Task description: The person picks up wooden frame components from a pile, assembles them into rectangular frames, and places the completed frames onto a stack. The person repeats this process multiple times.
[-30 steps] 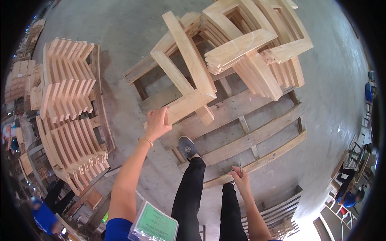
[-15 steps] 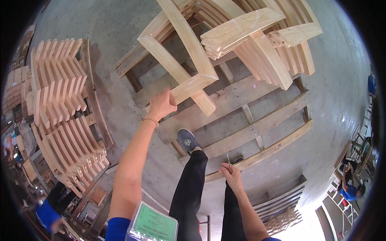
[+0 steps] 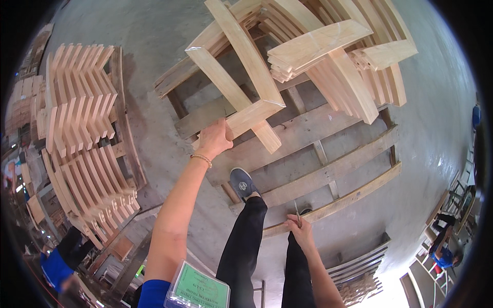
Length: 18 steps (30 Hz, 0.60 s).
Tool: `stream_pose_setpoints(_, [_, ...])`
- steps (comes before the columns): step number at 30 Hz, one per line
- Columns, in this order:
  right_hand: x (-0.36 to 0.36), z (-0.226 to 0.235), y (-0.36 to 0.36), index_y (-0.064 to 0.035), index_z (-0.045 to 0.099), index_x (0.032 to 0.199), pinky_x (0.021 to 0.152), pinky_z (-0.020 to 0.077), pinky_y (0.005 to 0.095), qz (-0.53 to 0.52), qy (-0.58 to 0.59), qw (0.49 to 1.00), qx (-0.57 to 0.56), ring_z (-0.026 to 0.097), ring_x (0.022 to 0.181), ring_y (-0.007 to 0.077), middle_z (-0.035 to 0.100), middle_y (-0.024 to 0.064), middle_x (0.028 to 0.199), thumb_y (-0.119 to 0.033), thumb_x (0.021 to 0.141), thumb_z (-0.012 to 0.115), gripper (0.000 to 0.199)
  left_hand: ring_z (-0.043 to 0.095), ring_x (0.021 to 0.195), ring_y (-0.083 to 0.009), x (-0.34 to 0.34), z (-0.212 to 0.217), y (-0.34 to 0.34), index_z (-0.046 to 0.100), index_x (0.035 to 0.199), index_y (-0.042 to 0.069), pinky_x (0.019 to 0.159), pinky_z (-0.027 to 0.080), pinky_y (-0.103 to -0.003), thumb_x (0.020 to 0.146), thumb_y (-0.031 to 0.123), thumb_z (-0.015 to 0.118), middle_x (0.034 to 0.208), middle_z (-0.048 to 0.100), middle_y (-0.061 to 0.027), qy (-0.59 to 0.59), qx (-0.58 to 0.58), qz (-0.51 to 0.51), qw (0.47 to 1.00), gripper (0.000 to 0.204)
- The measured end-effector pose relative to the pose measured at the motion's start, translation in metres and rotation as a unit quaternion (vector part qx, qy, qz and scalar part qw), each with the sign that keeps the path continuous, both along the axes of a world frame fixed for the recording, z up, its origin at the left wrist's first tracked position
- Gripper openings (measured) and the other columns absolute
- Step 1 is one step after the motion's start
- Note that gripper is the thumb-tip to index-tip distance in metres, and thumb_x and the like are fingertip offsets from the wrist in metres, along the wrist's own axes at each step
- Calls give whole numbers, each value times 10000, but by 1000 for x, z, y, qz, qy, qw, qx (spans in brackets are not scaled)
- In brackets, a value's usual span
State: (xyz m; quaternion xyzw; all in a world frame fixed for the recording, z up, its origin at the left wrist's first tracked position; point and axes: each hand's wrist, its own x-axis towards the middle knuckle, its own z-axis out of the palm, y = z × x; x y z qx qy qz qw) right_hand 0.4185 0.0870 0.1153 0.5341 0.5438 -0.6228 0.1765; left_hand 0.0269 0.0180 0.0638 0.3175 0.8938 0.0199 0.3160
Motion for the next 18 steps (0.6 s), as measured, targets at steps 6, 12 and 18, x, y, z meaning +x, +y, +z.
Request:
stream_pose_setpoints(6, [-1,-1,-2,80,588,1094,763,489,255,-12,19,999,-30,653,862,155,676,118,915,-94,868,586,285,619,915,-330,-5,6,5,508,1007,-5,793,490,-406,583,150,729,955,631,-187,-28,24,14,999,502])
stream_pose_setpoints(12, [-4,2,5,91,577,1098,748,490,250,17,14,1000,-20,649,851,150,672,118,905,-82,880,572,278,608,913,-343,-8,3,3,489,1066,5,797,466,-456,624,195,705,951,629,-184,-39,22,21,999,527])
stream_pose_setpoints(18, [-3,6,18,83,580,1101,746,483,240,42,0,999,-10,639,840,133,684,114,891,-84,870,578,285,609,897,-336,6,-7,-2,472,1086,25,802,482,-423,624,184,709,935,629,-174,-2,37,-1,999,543])
